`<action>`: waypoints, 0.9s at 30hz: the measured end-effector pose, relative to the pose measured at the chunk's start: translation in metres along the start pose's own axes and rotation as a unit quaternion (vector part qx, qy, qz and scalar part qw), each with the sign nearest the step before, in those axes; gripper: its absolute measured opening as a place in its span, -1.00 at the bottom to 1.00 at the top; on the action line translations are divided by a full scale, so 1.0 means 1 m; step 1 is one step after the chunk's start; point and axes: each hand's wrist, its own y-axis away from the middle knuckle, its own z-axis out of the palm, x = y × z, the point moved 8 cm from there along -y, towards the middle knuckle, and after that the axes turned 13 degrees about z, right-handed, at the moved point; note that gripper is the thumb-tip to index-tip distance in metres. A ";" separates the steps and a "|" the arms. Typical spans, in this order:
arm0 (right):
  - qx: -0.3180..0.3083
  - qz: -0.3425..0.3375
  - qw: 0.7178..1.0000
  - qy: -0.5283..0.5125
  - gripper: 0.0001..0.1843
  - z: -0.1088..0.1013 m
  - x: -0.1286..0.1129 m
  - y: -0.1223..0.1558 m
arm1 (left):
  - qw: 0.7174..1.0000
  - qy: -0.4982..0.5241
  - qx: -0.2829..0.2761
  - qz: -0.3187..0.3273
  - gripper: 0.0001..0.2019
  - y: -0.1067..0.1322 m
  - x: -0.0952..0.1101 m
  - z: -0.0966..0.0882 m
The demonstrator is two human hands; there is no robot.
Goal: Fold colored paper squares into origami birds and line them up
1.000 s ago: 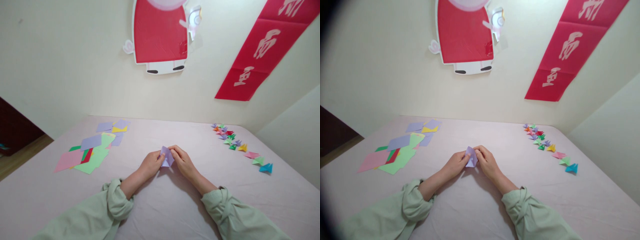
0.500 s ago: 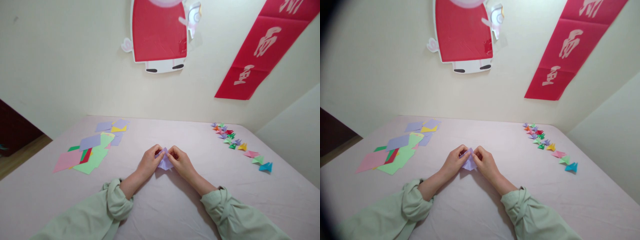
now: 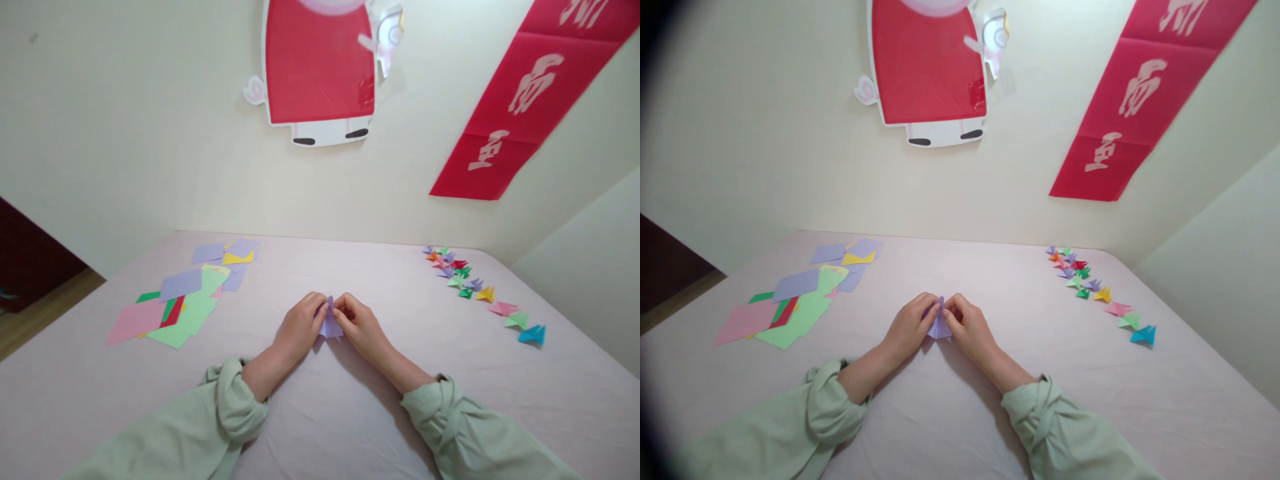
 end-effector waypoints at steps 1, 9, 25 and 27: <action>-0.006 -0.001 1.000 -0.002 -0.89 0.001 0.000 0.000 | 1.000 -0.002 -0.001 -0.004 -0.78 0.000 -0.001 0.000; -0.017 0.002 1.000 -0.023 -0.78 0.000 -0.005 0.002 | 0.999 0.035 0.006 -0.028 -0.70 -0.001 -0.008 0.001; -0.027 -0.078 0.994 0.074 -0.51 0.001 -0.012 0.003 | 0.967 0.209 0.061 -0.131 -0.76 0.001 -0.030 0.003; -0.025 -0.091 0.990 0.100 -0.58 0.001 -0.014 0.004 | 0.954 0.251 0.055 -0.153 -0.75 0.002 -0.033 0.007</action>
